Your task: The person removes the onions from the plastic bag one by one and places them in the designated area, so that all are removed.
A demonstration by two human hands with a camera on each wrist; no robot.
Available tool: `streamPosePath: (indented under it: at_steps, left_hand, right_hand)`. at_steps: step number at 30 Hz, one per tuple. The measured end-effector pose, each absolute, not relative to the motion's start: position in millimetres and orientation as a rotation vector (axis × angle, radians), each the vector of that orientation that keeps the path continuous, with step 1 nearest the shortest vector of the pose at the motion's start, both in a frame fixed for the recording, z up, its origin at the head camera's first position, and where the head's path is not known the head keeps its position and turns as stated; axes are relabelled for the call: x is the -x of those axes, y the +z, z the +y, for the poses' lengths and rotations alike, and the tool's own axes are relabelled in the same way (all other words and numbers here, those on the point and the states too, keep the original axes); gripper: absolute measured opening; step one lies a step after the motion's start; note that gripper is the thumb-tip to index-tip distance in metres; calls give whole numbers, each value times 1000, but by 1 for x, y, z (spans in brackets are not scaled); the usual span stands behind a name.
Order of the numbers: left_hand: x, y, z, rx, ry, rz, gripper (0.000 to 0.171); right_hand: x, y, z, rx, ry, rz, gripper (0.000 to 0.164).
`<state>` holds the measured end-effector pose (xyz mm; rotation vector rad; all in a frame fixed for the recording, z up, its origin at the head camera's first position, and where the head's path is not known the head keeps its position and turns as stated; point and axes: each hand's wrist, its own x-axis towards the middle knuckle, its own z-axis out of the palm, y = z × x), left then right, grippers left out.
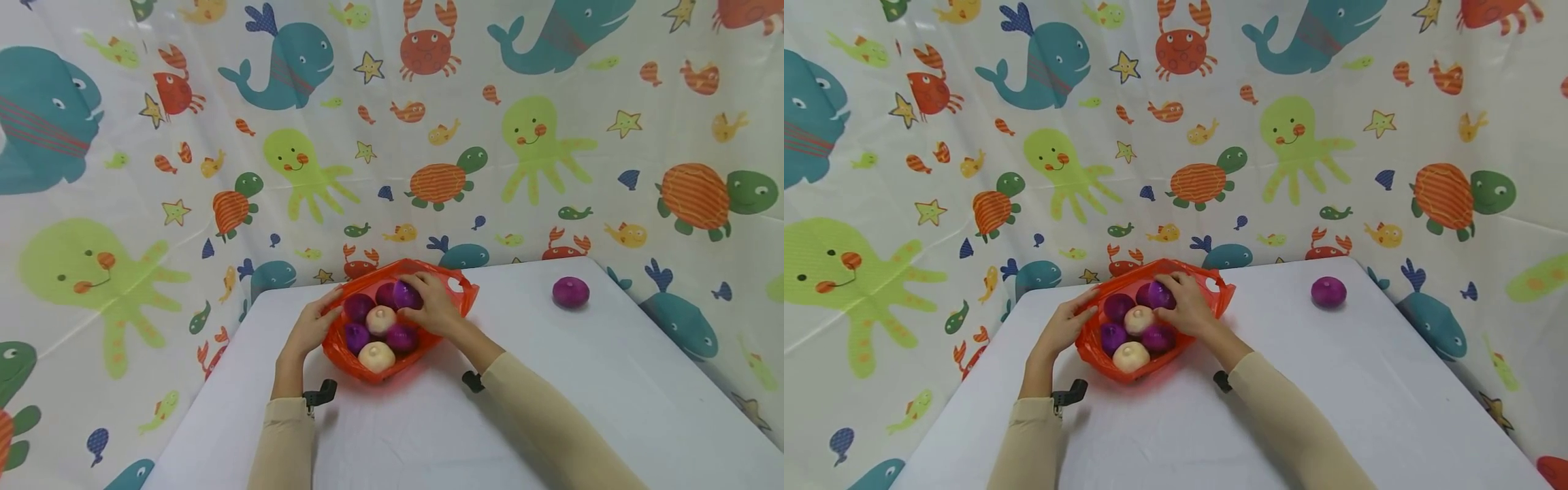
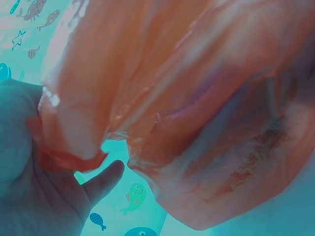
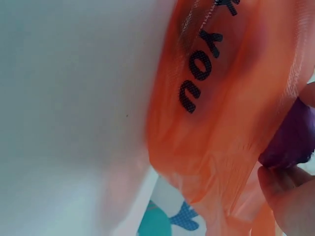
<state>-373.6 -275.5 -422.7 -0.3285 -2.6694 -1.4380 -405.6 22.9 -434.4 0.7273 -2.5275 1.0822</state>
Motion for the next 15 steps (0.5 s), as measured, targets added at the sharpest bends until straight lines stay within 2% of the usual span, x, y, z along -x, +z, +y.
streamPosePath:
  at_steps: [5,15]
  left_hand:
    - [374,-424,-275,325,-1443,-2675,51]
    - [374,-423,-276,313,-1439,-2677,51]
  right_hand:
    - [400,-437,36,-740,1149,-2447,66]
    - [390,-435,58,-737,1149,-2353,71]
